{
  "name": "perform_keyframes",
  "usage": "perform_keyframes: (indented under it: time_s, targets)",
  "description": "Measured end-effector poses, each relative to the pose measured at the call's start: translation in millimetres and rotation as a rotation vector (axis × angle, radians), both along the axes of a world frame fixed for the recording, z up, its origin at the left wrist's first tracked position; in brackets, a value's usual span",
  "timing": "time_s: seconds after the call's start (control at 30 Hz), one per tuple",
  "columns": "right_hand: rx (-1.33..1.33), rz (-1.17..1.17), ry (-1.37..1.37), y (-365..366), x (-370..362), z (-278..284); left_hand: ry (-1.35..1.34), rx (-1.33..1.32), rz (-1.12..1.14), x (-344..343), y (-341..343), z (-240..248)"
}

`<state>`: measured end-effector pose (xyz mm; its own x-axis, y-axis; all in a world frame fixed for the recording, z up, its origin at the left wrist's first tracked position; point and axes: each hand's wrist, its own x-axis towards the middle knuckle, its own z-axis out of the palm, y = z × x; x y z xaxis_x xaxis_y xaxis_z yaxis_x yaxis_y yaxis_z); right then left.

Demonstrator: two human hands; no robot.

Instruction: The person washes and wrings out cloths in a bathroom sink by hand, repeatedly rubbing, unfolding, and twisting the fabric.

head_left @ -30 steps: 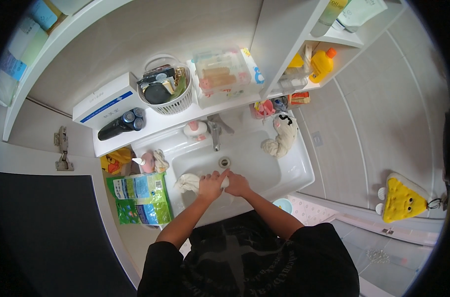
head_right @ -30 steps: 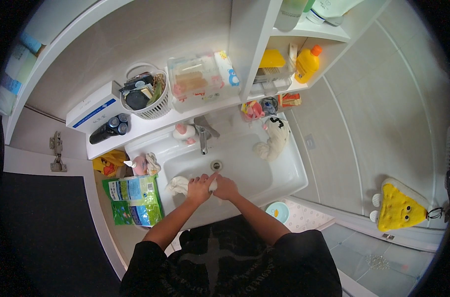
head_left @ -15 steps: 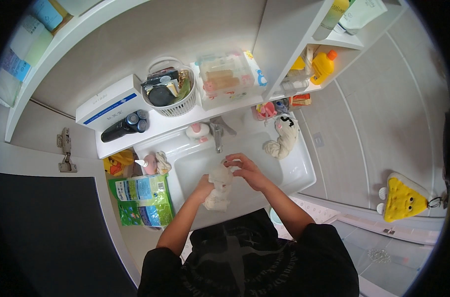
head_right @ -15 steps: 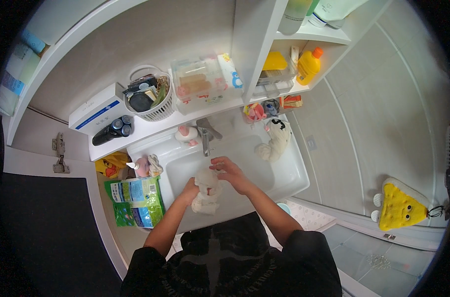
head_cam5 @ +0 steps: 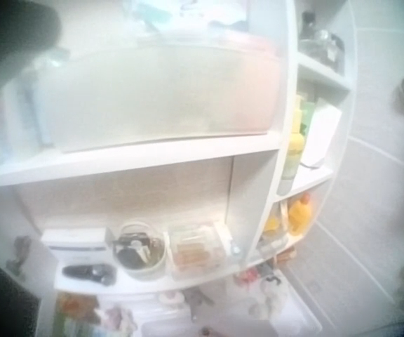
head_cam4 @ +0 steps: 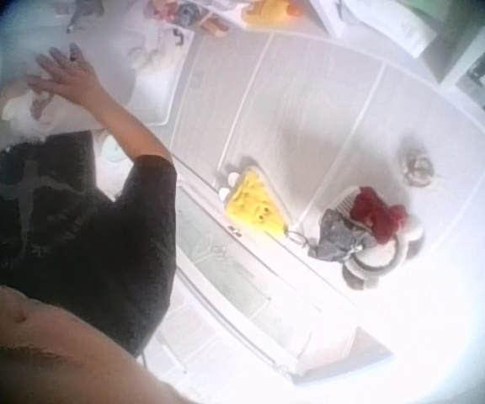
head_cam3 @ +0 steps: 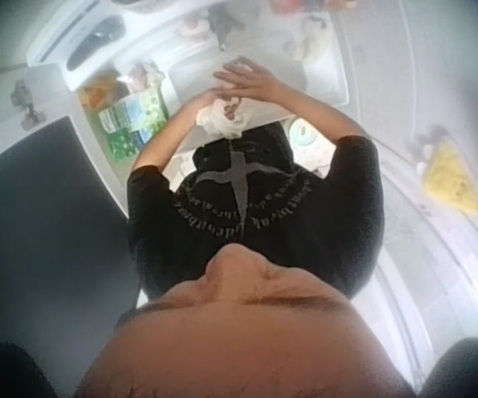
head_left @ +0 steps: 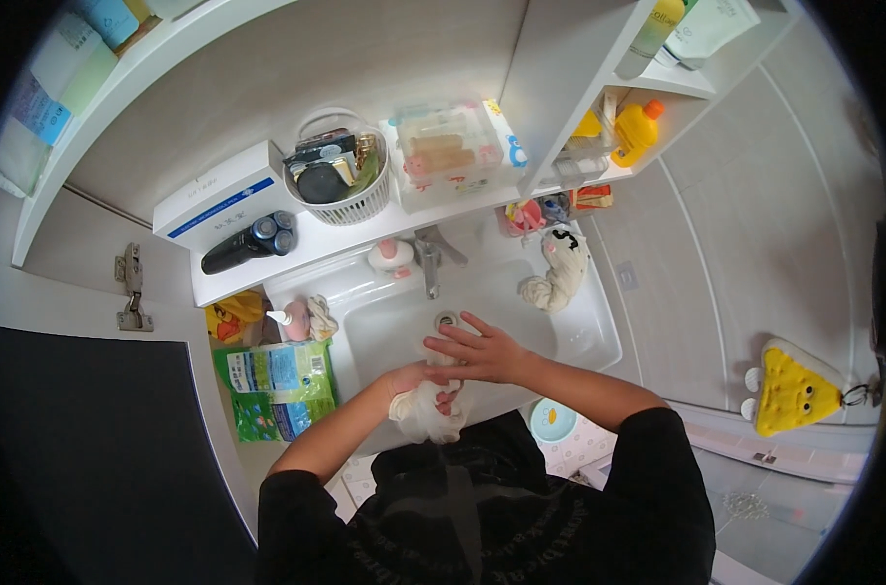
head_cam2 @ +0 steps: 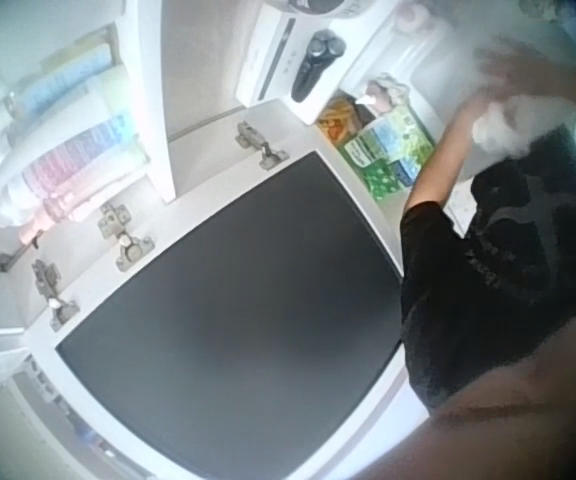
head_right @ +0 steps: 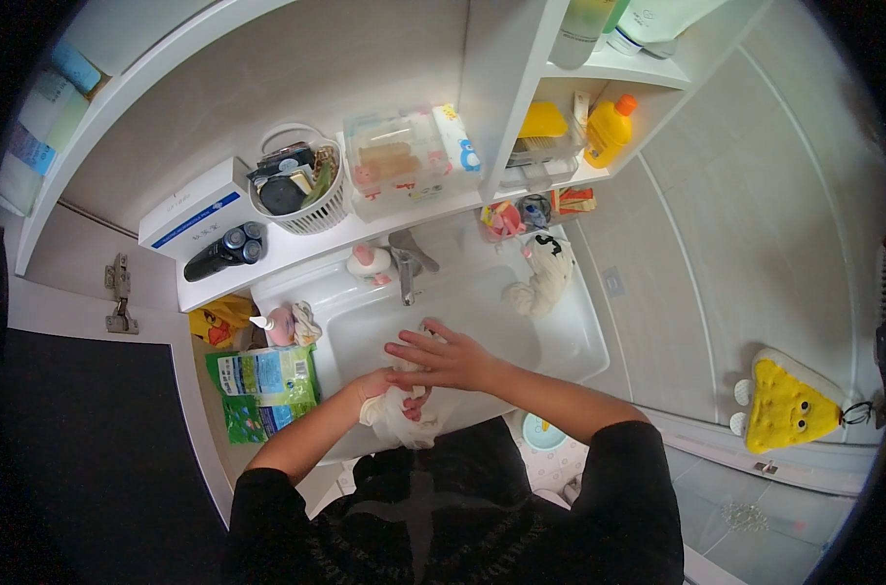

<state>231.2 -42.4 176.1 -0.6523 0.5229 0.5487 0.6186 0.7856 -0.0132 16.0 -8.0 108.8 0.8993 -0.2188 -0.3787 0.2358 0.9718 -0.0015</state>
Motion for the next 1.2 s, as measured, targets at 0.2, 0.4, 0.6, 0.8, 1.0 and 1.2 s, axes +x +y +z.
perform_keyframes:
  time_s: [0.2,0.4,0.6,0.8,1.0,1.2]
  targets:
    - [-0.044,0.117,0.046,16,-4,-8,0.017,0.306,-0.044,5,-6,-8]
    - [-0.354,-0.022,-0.055,11,-1,-52,0.324,0.969,-0.142,20,3,-10]
    - [-0.557,-0.229,-0.166,11,-10,-94,0.629,1.594,-0.46,29,12,-28]
    - [-0.928,-0.363,-0.22,15,-21,-121,0.755,1.808,-0.674,39,11,-34]
    - [-1.088,-0.473,-0.226,-4,-25,-133,0.758,1.869,-0.837,47,-3,-52]
    - [-1.213,-0.576,-0.191,-14,-20,-139,0.748,1.943,-0.823,57,-12,-58]
